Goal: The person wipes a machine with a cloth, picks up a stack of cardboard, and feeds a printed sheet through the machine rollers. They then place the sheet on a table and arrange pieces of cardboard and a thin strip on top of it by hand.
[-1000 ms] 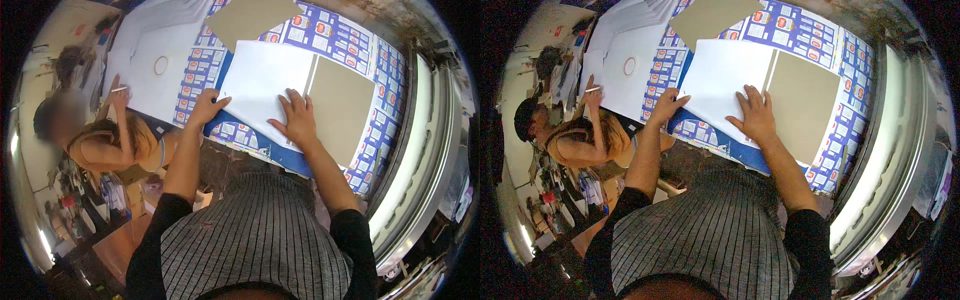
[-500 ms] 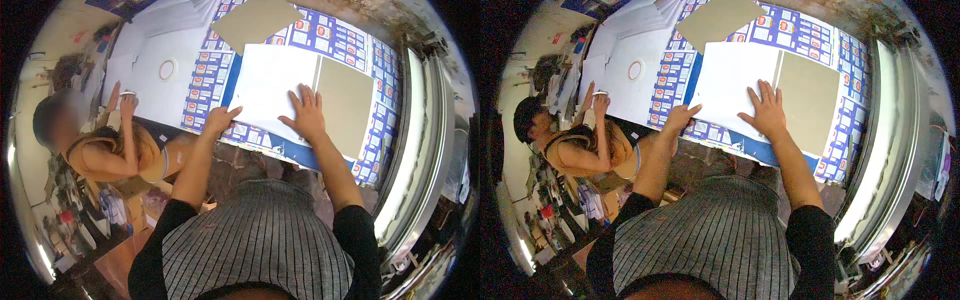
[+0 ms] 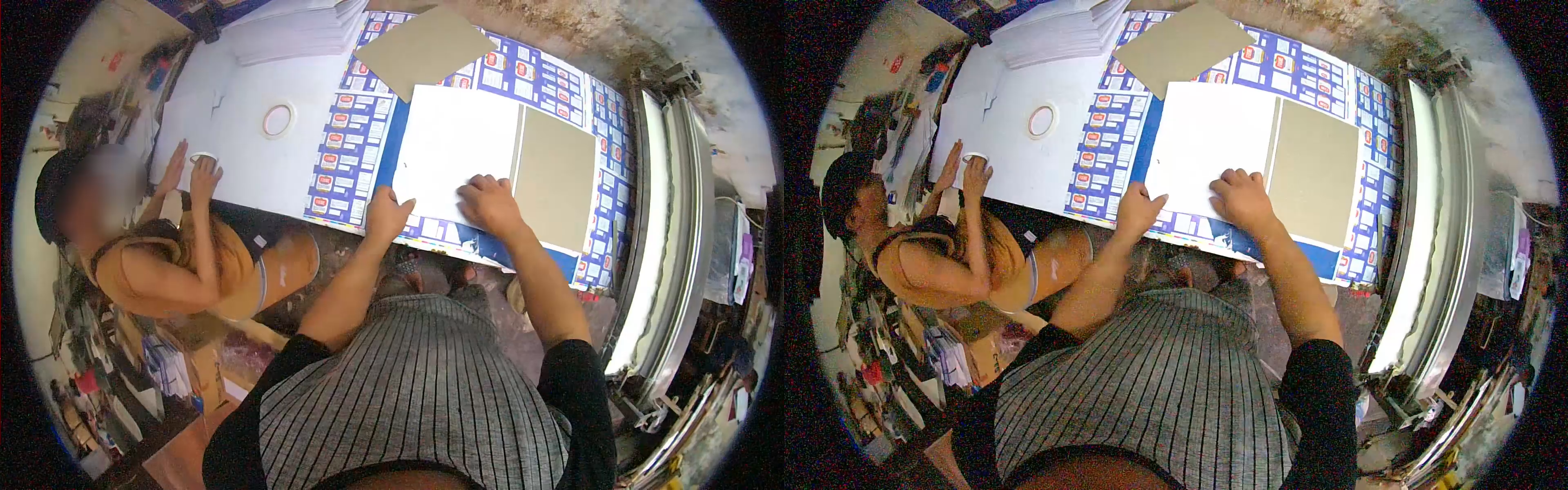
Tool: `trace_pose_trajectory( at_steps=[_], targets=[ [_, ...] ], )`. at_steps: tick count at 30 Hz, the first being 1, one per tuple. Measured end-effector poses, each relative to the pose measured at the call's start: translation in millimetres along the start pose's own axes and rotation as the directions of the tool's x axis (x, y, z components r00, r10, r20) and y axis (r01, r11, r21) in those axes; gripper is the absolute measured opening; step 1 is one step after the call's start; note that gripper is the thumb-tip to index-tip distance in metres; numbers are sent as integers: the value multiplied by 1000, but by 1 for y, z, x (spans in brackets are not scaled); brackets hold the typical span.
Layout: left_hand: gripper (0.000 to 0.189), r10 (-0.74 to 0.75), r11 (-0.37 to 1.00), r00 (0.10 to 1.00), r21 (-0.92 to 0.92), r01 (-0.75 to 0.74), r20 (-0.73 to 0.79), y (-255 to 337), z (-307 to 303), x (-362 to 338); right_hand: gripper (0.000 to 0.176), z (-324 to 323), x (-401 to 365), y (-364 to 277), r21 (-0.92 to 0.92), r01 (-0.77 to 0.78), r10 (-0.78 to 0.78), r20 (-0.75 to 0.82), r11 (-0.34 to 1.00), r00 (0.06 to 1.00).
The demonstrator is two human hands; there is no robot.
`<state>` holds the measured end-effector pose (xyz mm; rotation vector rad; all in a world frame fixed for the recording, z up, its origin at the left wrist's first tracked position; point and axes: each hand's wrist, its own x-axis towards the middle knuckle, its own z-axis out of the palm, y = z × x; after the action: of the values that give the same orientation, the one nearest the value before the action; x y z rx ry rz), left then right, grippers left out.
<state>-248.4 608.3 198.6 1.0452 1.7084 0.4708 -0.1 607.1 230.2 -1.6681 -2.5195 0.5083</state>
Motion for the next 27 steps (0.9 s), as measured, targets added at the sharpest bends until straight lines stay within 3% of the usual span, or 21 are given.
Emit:
trace_pose_trajectory(
  at_steps=[2, 3, 6, 10, 12, 13, 15, 16, 18, 19, 21, 22, 23, 25, 26, 27],
  targets=[
    [59, 374, 873, 905, 407, -270, -203, -5, -2, -5, 37, -6, 0, -8, -8, -15, 15, -7, 1000, 1000],
    [74, 291, 878, 944, 436, -199, -156, -1, -5, -6, 42, -6, 0, -10, -12, -54, 54, -8, 998, 999],
    [79, 198, 844, 975, 523, -120, -97, 17, -22, -18, 53, -5, -1, -14, -17, -77, 77, -14, 997, 997],
    [78, 168, 804, 986, 579, -132, -7, 38, -40, -14, 63, -8, -4, -20, -30, -107, 108, 35, 994, 994],
    [73, 400, 773, 908, 578, -263, -121, 48, -41, 17, 63, -3, -4, -18, 18, -124, 124, 3, 992, 992],
    [65, 362, 820, 920, 521, -237, -151, 66, -41, 41, 64, 0, -3, -18, 3, -139, 139, 11, 990, 990],
    [67, 475, 790, 836, 551, -268, -274, 101, -34, 98, 64, -4, -3, -23, 5, -158, 158, 44, 987, 987],
    [67, 468, 774, 837, 588, -234, -283, 133, -35, 115, 65, -8, -2, -23, 2, -177, 176, 77, 984, 981],
    [71, 653, 551, 738, 775, -310, -169, 163, -34, 171, 70, -12, 1, -26, 12, -206, 202, 143, 979, 969],
    [69, 617, 576, 770, 761, -299, -164, 183, -32, 197, 70, -7, 1, -22, 34, -186, 182, 108, 982, 977],
    [66, 587, 596, 795, 746, -298, -151, 206, -33, 234, 66, -12, 6, -26, -1, -225, 221, 193, 974, 956],
    [77, 592, 526, 800, 796, -299, -91, 218, -38, 254, 67, -15, 9, -24, 4, -230, 222, 242, 973, 945],
    [88, 583, 454, 812, 841, -296, -29, 221, -44, 275, 67, -11, 4, -20, 2, -193, 190, 150, 981, 970],
    [126, 531, 405, 843, 850, -336, 81, 199, -62, 359, 67, -7, 6, -14, 41, -160, 153, 144, 986, 978],
    [126, 525, 388, 845, 855, -343, 101, 212, -54, 351, 67, -10, 7, -13, 78, -154, 141, 146, 985, 979],
    [133, 453, 411, 892, 888, -206, -3, 227, -55, 319, 67, -9, 8, -8, 97, -166, 150, 157, 981, 976]
  ],
)
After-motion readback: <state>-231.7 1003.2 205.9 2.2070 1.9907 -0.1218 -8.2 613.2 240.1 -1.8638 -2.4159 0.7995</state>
